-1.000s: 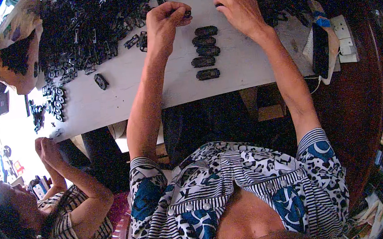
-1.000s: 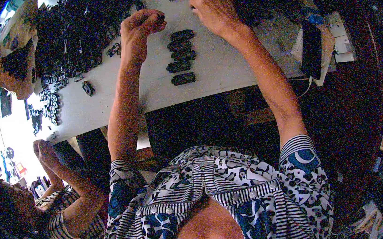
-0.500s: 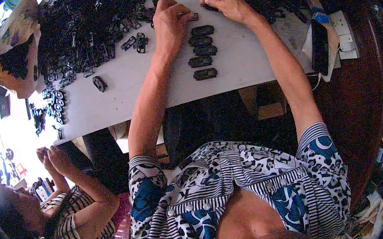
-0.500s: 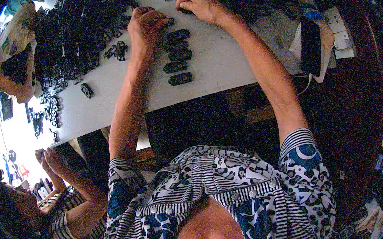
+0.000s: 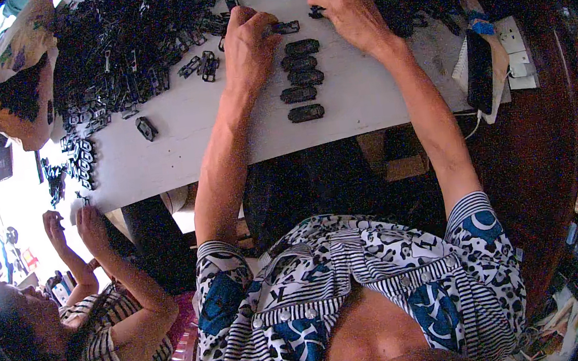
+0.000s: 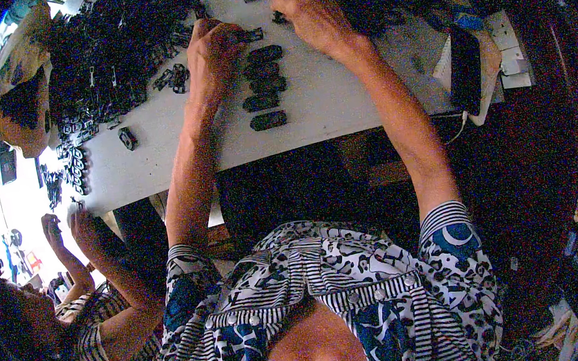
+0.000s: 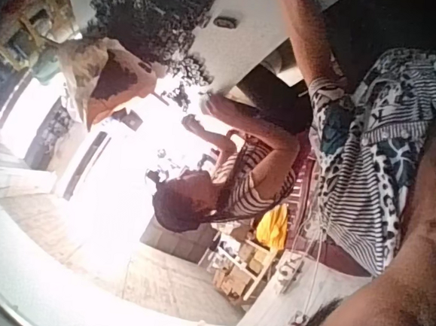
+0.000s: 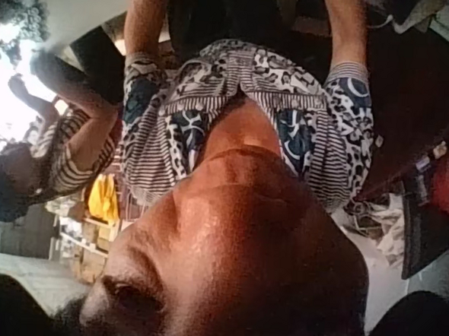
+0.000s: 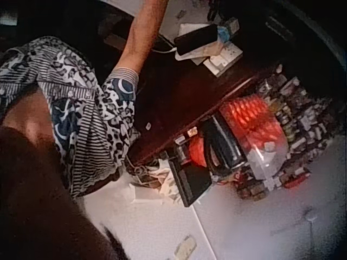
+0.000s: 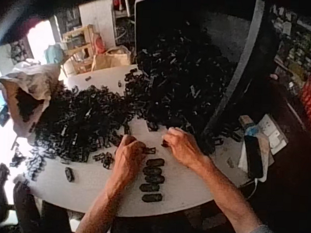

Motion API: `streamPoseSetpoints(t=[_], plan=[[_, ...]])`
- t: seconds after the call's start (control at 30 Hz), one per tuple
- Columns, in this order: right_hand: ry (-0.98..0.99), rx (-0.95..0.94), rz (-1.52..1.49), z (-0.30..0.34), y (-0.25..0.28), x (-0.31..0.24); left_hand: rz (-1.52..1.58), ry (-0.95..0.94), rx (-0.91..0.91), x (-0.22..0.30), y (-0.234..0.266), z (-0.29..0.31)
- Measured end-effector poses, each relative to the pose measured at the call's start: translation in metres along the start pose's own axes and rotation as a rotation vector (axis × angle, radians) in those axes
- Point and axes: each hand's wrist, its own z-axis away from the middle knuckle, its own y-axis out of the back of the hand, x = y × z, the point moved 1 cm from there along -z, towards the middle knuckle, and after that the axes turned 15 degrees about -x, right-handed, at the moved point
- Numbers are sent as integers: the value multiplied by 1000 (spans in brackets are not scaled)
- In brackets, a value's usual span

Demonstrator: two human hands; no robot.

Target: The person assembles small plastic components by snapping individual pieces together by hand and arranging the assembled parts in stacks on the table.

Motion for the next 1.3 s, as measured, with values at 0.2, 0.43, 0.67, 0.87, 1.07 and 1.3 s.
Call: streamPoseSetpoints(t=[0.2,0.43,0.67,0.87,1.07,1.3], plan=[[-68,-76,-480,-4,7,-2,21,5,14,3,-2,1],[-76,31,-229,4,8,-6,12,31,52,7,-3,2],[-23,-36,-241,4,7,-1,-24,0,64,-3,-6,3],[119,106,-475,-15,-3,-8,-12,22,46,-1,-5,2],[-119,16,-273,-7,-4,10,14,32,55,6,-4,3],[-30,-11,-260,-2,0,7,17,11,75,3,-4,2]])
